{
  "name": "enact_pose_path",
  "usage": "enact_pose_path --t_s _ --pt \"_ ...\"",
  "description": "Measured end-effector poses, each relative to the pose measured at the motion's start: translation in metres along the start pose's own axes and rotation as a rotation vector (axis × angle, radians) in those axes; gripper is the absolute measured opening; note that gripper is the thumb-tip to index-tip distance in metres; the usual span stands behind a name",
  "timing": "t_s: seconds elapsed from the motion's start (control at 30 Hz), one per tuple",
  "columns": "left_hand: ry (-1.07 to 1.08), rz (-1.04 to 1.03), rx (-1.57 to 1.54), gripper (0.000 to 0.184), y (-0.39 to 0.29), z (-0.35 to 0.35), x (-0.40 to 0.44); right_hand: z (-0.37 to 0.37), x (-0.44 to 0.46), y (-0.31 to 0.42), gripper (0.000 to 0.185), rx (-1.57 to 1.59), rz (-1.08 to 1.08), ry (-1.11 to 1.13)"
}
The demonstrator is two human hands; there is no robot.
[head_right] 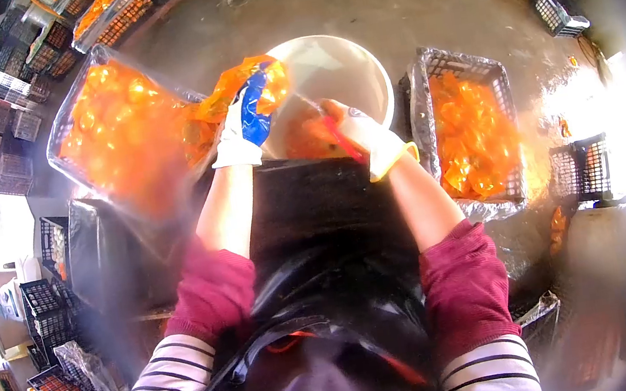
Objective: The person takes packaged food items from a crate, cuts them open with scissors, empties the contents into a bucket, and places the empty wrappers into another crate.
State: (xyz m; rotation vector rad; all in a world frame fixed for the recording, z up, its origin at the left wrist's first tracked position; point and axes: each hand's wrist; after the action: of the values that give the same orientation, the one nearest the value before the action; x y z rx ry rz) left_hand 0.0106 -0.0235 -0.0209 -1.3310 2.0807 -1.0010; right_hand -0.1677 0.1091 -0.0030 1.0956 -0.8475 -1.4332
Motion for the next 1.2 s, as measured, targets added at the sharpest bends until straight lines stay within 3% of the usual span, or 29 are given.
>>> enact_pose_path --t_s 0.07,0.17,0.23,0.3,0.37,0.43,0.47,0.53,0.57,0.63,0.77,0.9,0.97,1.07,1.13,1.2 --pt "0.165 -0.220 0.477 0.036 -0.009 -0.006 -0.006 -0.001 -0.005 0.013 0.034 -0.164 0.008 -0.023" --pt "0.258 -0.445 0.783 0.040 -0.012 -0.005 -0.010 -0.001 -0.005 0.022 0.033 -0.439 -0.020 -0.092" --pt "0.226 -0.589 0.943 0.042 -0.012 -0.004 -0.012 -0.003 -0.006 0.024 0.033 -0.293 -0.110 -0.076" --pt "0.113 -0.169 0.425 0.042 -0.015 -0.007 -0.008 -0.003 -0.006 0.027 0.034 -0.124 -0.190 -0.081" --pt "-0.075 0.223 -0.281 0.043 -0.010 -0.012 -0.010 -0.002 -0.004 0.032 0.035 0.069 -0.257 -0.102" --pt "0.103 0.115 -0.066 0.043 0.007 -0.002 -0.007 -0.003 -0.002 0.029 0.033 0.101 -0.239 -0.132" --pt "0.184 -0.093 0.203 0.038 0.016 0.007 -0.001 -0.003 -0.002 0.024 0.032 0.118 -0.232 -0.149" --pt "0.241 -0.351 0.782 0.030 0.032 0.025 0.012 -0.009 0.017 -0.024 0.029 -0.155 -0.038 -0.234" --pt "0.212 -0.397 1.095 0.026 0.039 0.039 0.017 -0.011 0.024 -0.040 0.028 -0.290 0.060 -0.273" --pt "0.206 -0.397 1.448 0.023 0.038 0.042 0.016 -0.010 0.006 0.002 0.027 -0.207 0.016 -0.243" --pt "0.241 -0.307 1.522 0.022 0.010 0.010 -0.001 -0.007 0.003 0.013 0.027 -0.098 -0.213 -0.110" --pt "0.237 -0.215 1.720 0.023 -0.004 -0.008 -0.011 -0.016 0.007 0.002 0.027 -0.107 -0.054 -0.206" --pt "0.232 -0.155 1.494 0.026 0.011 0.010 -0.002 -0.018 0.005 0.014 0.027 -0.242 0.001 -0.241" --pt "0.158 -0.173 1.129 0.029 0.041 0.039 0.017 -0.015 0.001 0.019 0.028 0.305 -0.227 -0.118" --pt "0.158 -0.161 1.246 0.034 0.025 0.024 0.010 -0.013 0.000 0.016 0.027 -0.089 -0.139 -0.150" --pt "0.235 -0.078 1.730 0.040 -0.002 -0.002 -0.004 -0.016 0.002 0.012 0.026 -0.345 0.012 -0.214"
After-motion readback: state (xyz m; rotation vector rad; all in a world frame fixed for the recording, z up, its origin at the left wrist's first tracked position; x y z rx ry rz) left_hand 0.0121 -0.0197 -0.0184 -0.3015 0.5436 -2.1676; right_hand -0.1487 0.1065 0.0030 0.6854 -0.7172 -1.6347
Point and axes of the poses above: each hand's wrist, its own x-axis towards the middle knuckle, its own z-axis out of the back of the hand, y = z × x, and after that the axes turned 11 degrees about -x, right-handed
